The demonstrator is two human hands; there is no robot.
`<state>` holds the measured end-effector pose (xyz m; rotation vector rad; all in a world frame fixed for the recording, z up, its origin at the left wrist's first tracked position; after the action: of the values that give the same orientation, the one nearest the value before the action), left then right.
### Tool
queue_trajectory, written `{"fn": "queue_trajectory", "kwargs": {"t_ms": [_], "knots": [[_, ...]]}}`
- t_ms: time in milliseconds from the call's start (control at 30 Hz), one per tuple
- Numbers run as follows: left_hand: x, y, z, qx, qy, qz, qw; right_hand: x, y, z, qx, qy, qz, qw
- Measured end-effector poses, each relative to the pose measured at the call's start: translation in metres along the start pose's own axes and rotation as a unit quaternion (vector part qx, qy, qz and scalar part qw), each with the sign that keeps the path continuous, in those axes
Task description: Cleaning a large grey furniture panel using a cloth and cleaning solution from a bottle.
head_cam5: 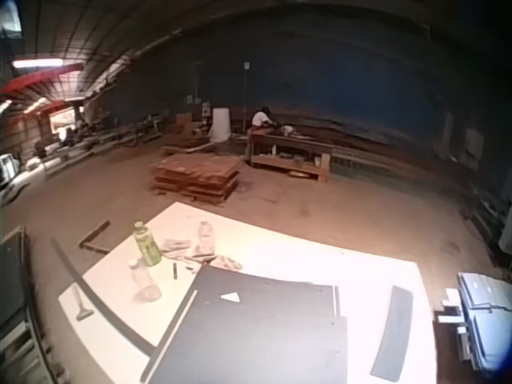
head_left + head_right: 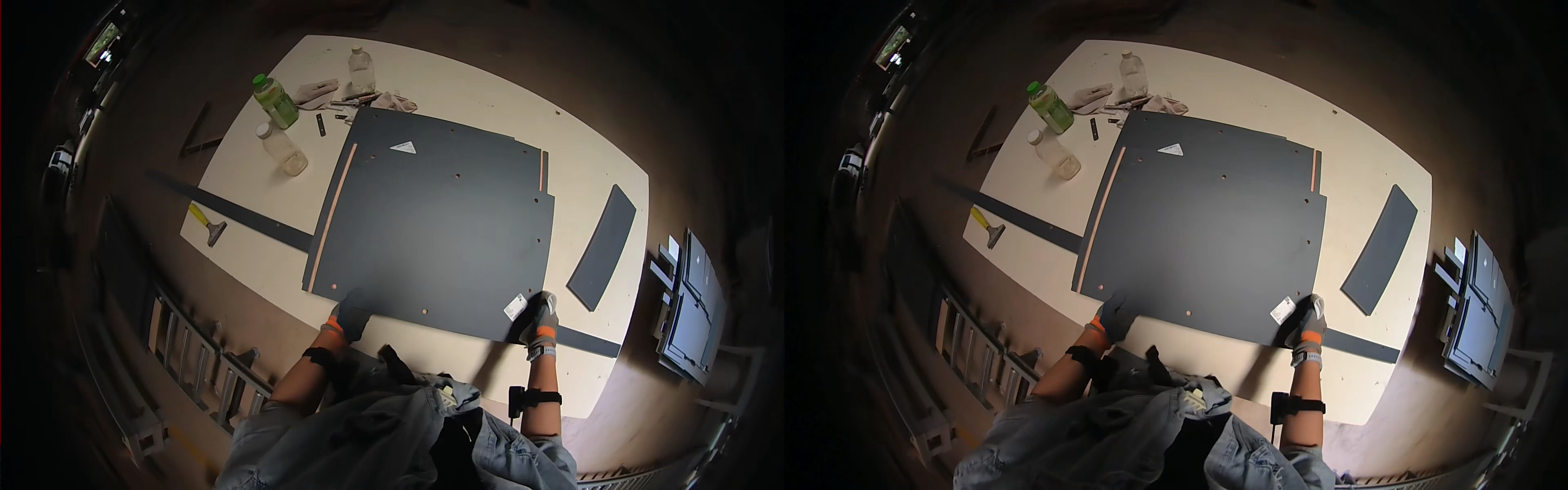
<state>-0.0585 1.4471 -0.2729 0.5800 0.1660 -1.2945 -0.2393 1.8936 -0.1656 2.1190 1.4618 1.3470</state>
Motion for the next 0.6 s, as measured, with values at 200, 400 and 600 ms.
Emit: {"fn": "queue_trajectory", "kwargs": {"t_ms": [200, 400, 600], "knots": [[0.003, -0.038, 0.004, -0.048, -0.017, -0.098, 0.994, -0.010, -0.005, 0.001, 0.001, -0.036, -0.003, 0.999], [0.004, -0.063, 0.031, 0.198, 0.358, 0.183, 0.894, -0.027, 0.023, -0.006, 0.021, -0.121, -0.050, 0.991], [-0.003, -0.077, 0.070, 0.232, 0.257, 0.199, 0.917, -0.036, 0.022, 0.025, -0.082, -0.283, -0.133, 0.946]]}}
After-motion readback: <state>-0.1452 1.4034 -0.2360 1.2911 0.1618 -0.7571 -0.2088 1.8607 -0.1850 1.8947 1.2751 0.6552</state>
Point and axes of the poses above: each hand's wrist, its own y-axis away from the middle knuckle, its own x-axis out of the back of the hand, z = x × y, the point moved 4 cm from there along -y, towards the middle knuckle, and after that the axes turned 10 degrees about y, right-handed, at the moved point
